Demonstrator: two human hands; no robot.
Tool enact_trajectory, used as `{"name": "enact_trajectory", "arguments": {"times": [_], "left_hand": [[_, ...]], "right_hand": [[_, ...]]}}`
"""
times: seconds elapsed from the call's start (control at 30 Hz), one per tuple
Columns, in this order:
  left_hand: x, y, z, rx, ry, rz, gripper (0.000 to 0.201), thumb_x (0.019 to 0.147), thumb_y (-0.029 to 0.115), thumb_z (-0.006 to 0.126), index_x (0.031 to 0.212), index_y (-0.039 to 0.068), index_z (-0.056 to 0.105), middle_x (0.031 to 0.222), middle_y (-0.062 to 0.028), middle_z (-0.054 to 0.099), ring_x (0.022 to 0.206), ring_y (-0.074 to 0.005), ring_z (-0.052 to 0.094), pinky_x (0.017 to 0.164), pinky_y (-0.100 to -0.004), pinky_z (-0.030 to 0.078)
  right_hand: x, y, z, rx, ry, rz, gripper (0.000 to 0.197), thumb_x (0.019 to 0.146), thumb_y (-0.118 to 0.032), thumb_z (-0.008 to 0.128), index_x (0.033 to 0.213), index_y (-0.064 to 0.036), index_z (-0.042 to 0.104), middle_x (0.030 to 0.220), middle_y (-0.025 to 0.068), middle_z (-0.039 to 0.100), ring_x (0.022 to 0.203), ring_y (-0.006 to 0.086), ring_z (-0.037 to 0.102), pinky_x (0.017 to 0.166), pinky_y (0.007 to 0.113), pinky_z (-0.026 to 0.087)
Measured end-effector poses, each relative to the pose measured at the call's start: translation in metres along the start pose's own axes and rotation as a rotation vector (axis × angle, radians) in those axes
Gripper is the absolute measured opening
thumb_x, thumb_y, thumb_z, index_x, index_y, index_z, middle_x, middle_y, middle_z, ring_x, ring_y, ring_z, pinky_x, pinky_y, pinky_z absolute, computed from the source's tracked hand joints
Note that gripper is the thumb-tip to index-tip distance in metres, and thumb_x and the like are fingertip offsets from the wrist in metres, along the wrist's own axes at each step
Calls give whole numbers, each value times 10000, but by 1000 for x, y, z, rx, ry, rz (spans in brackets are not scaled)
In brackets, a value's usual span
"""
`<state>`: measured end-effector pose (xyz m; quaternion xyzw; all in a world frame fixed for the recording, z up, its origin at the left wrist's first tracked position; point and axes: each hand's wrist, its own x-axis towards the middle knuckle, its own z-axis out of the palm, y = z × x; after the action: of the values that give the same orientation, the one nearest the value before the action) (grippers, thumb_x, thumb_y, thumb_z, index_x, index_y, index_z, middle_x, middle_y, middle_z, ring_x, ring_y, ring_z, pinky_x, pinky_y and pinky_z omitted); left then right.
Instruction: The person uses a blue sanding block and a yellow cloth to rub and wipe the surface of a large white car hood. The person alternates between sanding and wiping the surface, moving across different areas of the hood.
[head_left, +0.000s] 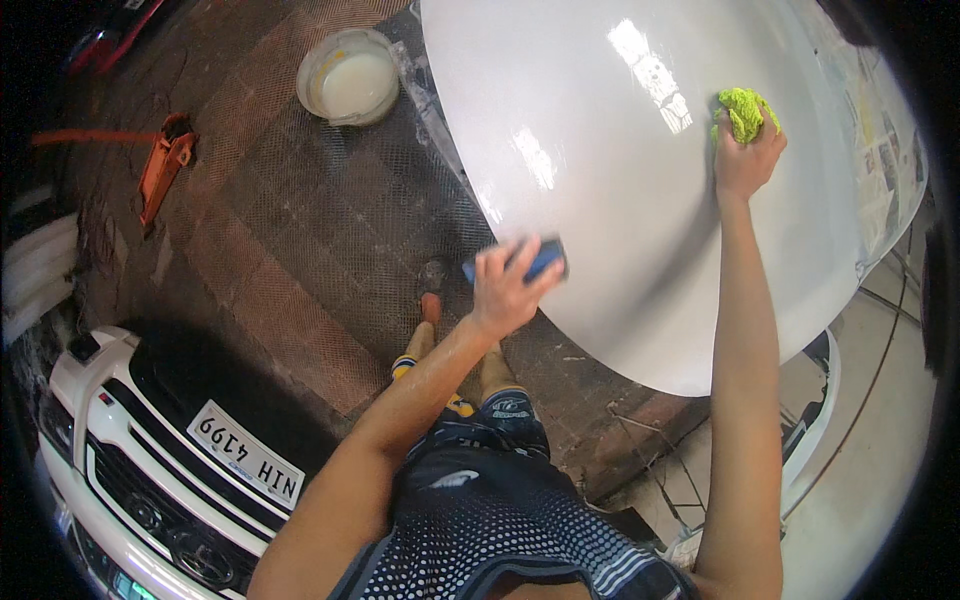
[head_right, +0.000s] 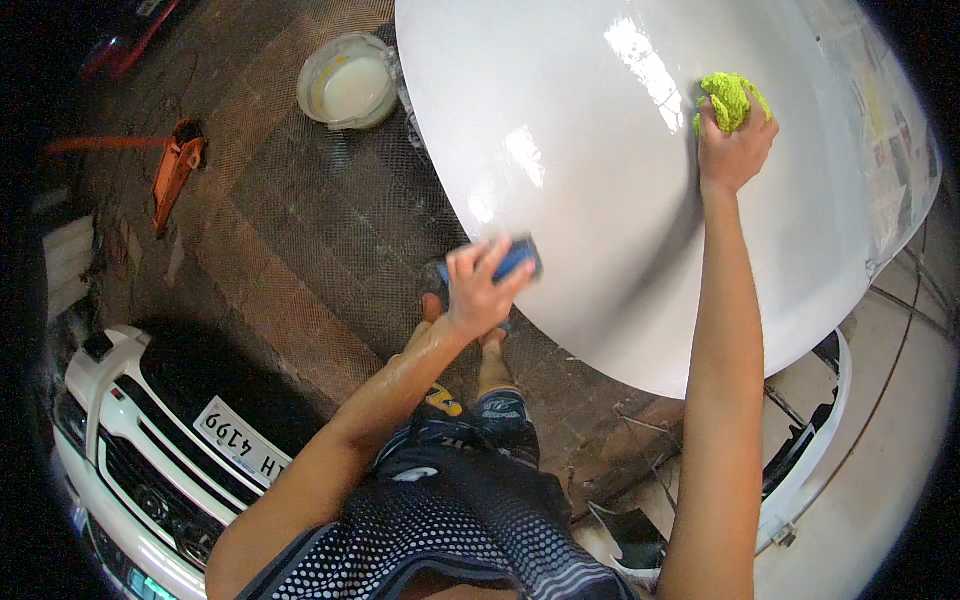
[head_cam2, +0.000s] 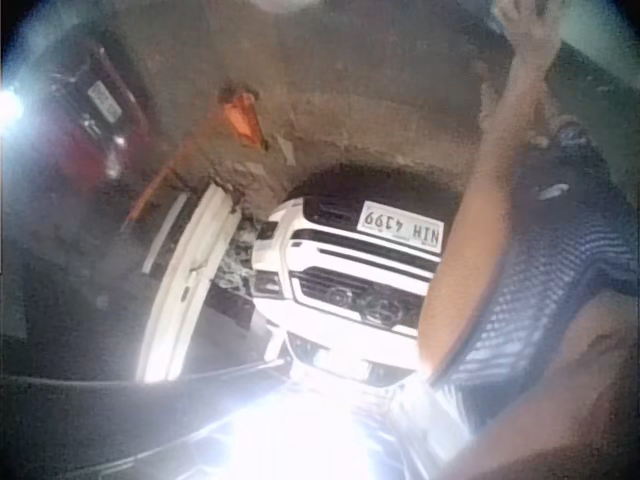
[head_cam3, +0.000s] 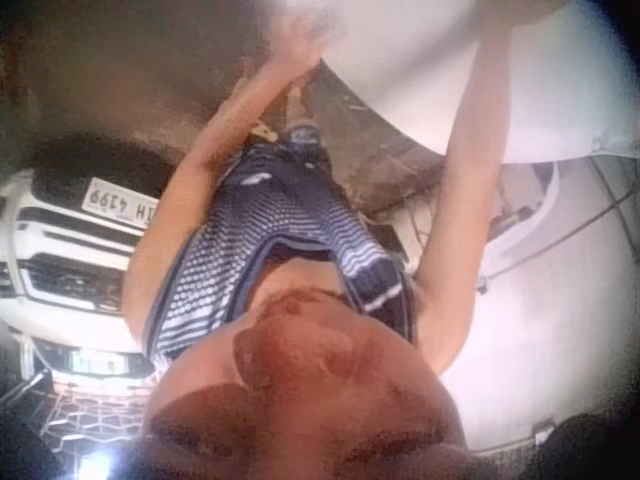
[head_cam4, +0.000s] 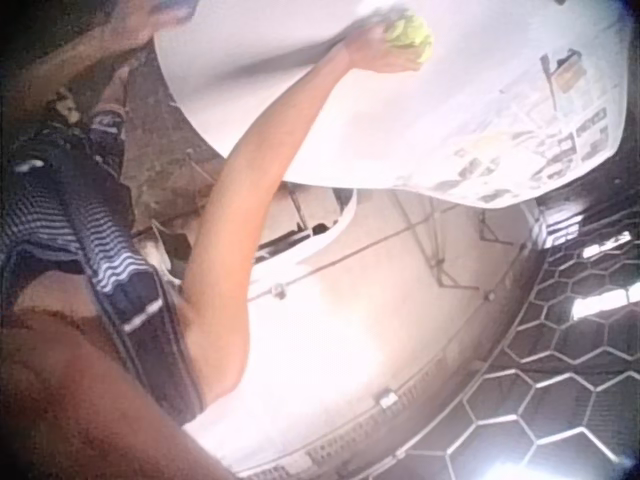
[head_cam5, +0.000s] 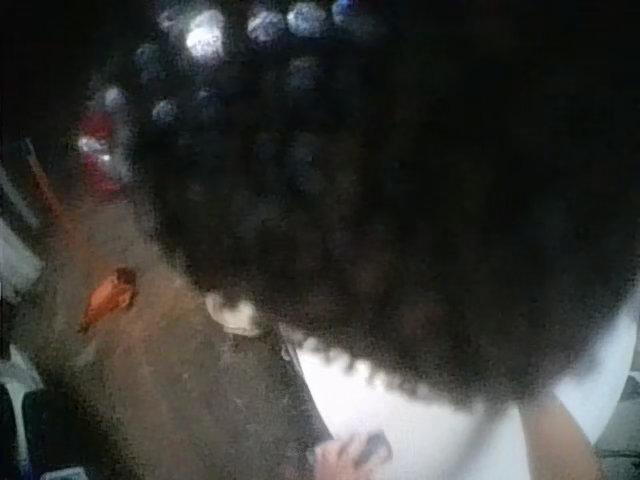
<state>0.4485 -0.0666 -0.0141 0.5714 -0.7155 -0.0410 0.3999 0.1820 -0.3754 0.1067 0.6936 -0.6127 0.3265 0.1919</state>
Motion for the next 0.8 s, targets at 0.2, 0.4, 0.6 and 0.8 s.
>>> {"name": "enact_trajectory", "arguments": {"times": [0.2,0.4,0.6,0.8], "left_hand": [[118,-131,-13,269,225,-330,273,995,306,625,1222,179,712,1200,-165,611,1058,-393,515,897,-548,410],[53,20,31,384,132,-309,280,994,368,634,1239,262,716,1318,-117,614,1150,-383,531,940,-570,414],[14,-19,32,613,147,-247,293,1003,374,637,1217,195,729,1306,-108,632,1149,-355,551,932,-522,423],[32,16,42,508,233,-435,343,1002,346,620,1303,192,677,1242,-100,632,1094,-403,539,982,-606,393]], "right_hand": [[9,-11,1,-18,-10,60,623,738,-412,856,1279,-205,625,1248,147,578,1154,356,607,949,480,524],[4,-3,-2,14,-46,7,628,712,-386,877,1267,-209,643,1236,138,592,1145,356,615,954,481,520],[-26,89,-72,-95,-5,-54,632,710,-343,889,1268,-165,651,1222,118,604,1169,347,594,983,468,506],[-65,174,-98,-63,70,231,715,798,-397,856,1391,-131,557,1301,174,521,1224,360,546,1015,468,486]]}}
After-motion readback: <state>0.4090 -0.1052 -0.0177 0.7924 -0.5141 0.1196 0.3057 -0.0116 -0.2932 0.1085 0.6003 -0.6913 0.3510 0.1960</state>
